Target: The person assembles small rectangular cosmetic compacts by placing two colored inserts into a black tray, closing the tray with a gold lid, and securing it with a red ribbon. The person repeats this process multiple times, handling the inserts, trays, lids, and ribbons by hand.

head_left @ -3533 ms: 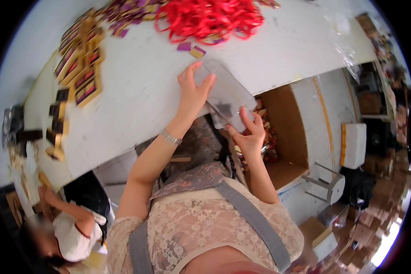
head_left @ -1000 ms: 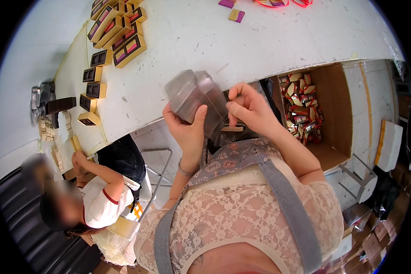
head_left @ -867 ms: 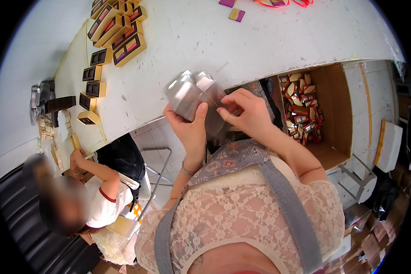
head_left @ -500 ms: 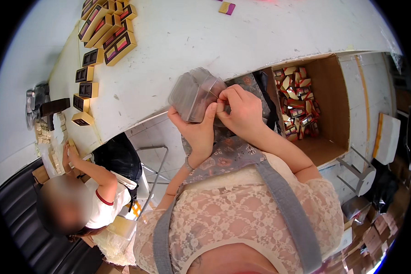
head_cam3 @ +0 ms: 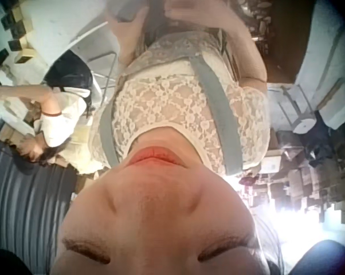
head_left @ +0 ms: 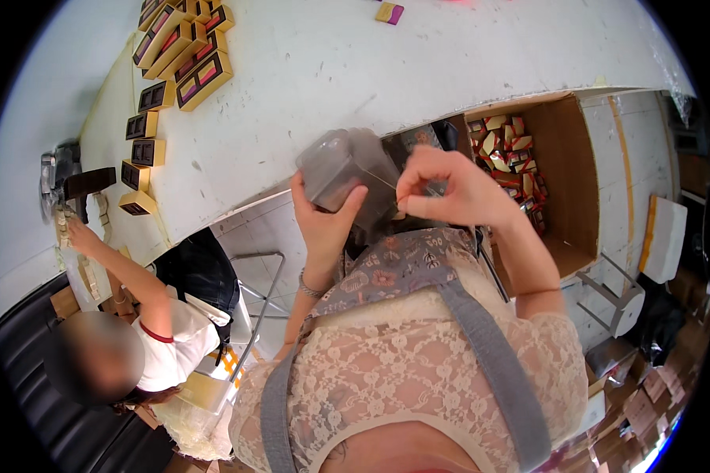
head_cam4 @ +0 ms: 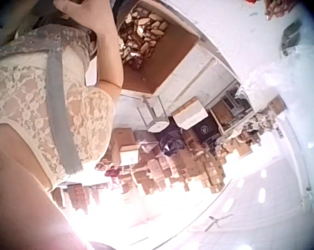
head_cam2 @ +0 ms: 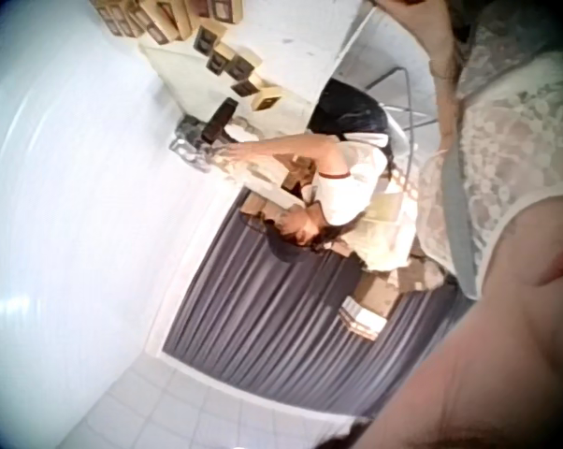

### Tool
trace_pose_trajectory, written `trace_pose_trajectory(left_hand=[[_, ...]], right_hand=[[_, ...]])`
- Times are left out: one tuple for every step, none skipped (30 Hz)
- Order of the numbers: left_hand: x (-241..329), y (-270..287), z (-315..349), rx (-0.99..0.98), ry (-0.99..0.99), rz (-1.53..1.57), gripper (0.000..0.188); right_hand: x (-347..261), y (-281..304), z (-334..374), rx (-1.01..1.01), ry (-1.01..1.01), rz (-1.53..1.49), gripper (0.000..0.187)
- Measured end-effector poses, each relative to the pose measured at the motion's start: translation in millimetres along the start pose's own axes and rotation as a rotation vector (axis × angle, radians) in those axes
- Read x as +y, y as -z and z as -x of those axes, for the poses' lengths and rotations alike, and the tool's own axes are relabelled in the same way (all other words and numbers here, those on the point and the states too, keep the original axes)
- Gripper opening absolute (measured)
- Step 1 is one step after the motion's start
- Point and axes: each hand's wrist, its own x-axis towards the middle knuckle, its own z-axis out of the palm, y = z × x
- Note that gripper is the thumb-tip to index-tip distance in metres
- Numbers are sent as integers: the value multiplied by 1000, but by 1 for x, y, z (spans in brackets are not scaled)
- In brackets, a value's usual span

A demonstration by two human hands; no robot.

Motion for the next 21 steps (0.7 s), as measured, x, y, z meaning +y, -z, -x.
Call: trace_pose_trajectory(left_hand=[[2, 4, 1, -77, 12, -29, 69], [2, 4, 3, -114, 10, -101, 69], [1, 3, 5, -142, 6, -167, 70], [1, 1, 7, -170, 1, -233, 70], [0, -2, 8, -186, -4, -213, 70], [0, -4, 8, -204, -8, -200, 69], [1, -6, 8, -222, -13, -187, 69], [4, -7, 6, -219, -8, -164, 69], [10, -9, 3, -215, -3, -143, 69], [12, -11, 2, -212, 2, -122, 69], [7, -11, 2, -203, -14, -46, 69], [0, -11, 3, -199, -33, 27, 69], [-6, -12, 3, -193, -50, 103, 69], [-10, -13, 4, -205, -60, 94, 70], [-13, -14, 5, -212, -68, 84, 71], [-15, -15, 5, -219, -77, 74, 71], [-14, -16, 7, -238, -73, 71, 73], [-12, -17, 10, -262, -65, 65, 74], [-11, -17, 11, -285, -57, 59, 75], [-12, -17, 11, -285, -105, 23, 75], [-13, -20, 10, -286, -157, -5, 75]], right_hand=[[0, 3, -5, 2, 52, -177, 9], [-4, 9, -11, 13, -184, -558, 6], [-5, 12, -21, 89, -104, -572, 7], [-13, 10, -23, 118, -143, -526, 7], [-21, 8, -23, 148, -180, -480, 7], [-24, 5, -24, 157, -194, -441, 7], [-25, 3, -25, 167, -208, -402, 7], [-26, 2, -24, 178, -222, -362, 7], [-28, 2, -22, 204, -231, -383, 6], [-29, 1, -20, 231, -239, -404, 6], [-30, 2, -18, 259, -247, -425, 6], [-23, -1, -21, 313, -124, -552, 6], [-7, -7, -27, 365, 1, -676, 5], [3, -10, -30, 414, 128, -798, 5], [5, -10, -31, 419, 120, -793, 5], [7, -10, -31, 423, 112, -789, 5], [7, -9, -31, 427, 103, -785, 6], [5, -9, -31, 440, 76, -631, 6], [-1, -8, -32, 451, 48, -476, 7], [-3, -8, -32, 459, 19, -322, 8], [-3, -5, -33, 460, 2, -280, 9]])
